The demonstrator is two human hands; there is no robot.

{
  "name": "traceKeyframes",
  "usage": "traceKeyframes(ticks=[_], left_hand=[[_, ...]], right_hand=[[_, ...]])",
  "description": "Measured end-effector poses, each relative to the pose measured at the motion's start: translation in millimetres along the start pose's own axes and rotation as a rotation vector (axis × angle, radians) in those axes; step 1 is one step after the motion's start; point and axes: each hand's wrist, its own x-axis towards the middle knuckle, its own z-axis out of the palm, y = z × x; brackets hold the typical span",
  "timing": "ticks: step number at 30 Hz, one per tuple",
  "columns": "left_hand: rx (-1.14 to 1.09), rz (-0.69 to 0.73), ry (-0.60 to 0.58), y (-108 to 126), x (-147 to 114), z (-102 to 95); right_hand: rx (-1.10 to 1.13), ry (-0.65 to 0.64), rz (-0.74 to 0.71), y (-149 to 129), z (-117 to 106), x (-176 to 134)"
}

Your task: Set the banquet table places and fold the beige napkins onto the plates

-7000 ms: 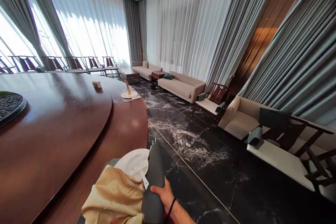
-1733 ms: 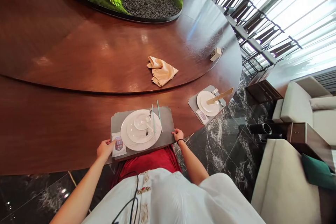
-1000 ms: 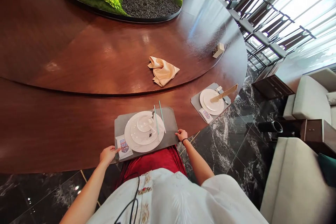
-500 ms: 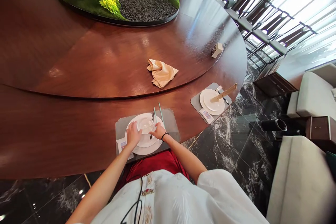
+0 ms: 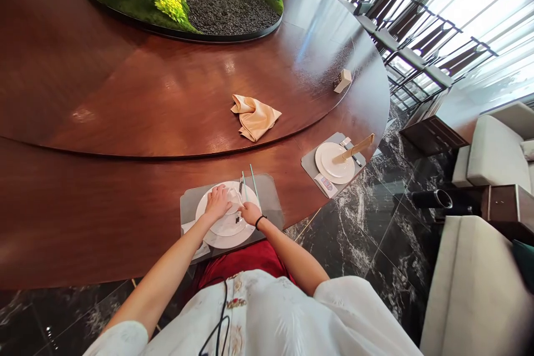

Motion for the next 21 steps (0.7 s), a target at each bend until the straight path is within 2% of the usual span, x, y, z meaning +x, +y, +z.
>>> traceKeyframes(ticks=[3,6,8,10,13,15,21], left_hand=[[-0.055,-0.018,0.048,-6,-2,3.0],[-0.176,-0.076,0.112,-12,-4,3.8],[-0.306,-0.159,0.167,-15,-5,1.6],[-0.473,-0.301,0.198,-20,-9,-2.4],[-0.657,-0.536,0.189,-26,-17,-7.0],[-0.71,-0.637,0.165,-29,-23,-5.9],[-0.908,-0.75,0.108,-20,-29,14.9]], right_hand=[[0.058,-0.023,0.025,-1,-11,-14],[0.182,-0.049,-0.012,3,-21,-28],[0.214,-0.01,-0.031,9,-24,-33],[0.185,0.076,-0.038,16,-24,-33],[0.066,0.246,-0.012,22,-19,-20],[0.021,0.33,-0.006,21,-13,-3],[0.043,0.41,-0.007,9,-3,52]])
